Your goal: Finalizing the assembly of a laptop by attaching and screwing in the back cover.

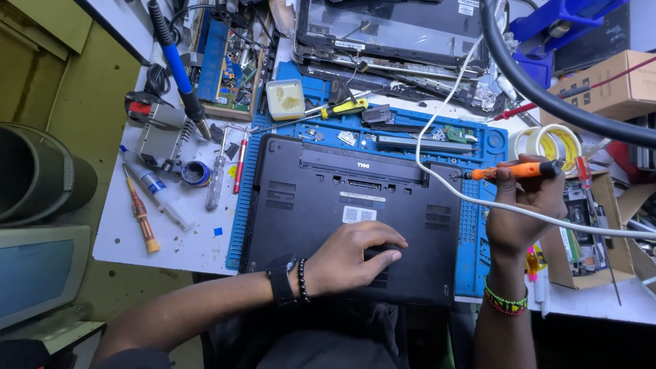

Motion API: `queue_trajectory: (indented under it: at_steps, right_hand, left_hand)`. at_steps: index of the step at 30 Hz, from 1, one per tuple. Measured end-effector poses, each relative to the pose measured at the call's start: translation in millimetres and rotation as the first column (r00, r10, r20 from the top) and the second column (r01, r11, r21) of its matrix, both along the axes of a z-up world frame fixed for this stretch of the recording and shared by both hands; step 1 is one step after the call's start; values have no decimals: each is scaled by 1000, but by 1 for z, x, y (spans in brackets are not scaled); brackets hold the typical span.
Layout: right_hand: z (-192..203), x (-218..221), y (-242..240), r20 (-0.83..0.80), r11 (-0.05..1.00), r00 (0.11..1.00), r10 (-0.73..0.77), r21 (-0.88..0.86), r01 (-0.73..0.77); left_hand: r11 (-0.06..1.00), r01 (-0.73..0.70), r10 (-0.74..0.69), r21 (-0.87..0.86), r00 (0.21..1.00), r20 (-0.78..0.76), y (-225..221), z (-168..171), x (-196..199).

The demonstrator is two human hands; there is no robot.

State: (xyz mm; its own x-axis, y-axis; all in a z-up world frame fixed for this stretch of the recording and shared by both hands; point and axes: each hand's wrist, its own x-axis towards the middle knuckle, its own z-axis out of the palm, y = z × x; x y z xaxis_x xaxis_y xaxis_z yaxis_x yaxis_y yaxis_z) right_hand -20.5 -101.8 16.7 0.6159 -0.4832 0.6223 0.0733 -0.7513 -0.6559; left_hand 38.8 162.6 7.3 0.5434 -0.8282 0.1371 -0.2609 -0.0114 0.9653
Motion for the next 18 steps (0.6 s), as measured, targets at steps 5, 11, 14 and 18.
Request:
queue_trajectory:
  at_steps: [5,11,14,18]
  right_hand:
    - [3,2,5,-13,998,1000,-10,-63,9]
    - [3,6,7,-29,996,999,-13,-84,11]
    - [4,7,11,-48,997,999,-8,-76,4]
    - [7,7,9,-84,994,996,26,-104,-35]
  left_hand:
    - [1000,0,0,-5,1000,-13,0,0,1]
    - [1000,-3,3,-10,1000,-11,1,0,0]
    - [1000,-9,9,-15,1000,-4,1,-3,-1]
    - [1000,-2,2,-18,1000,4,1,-3,0]
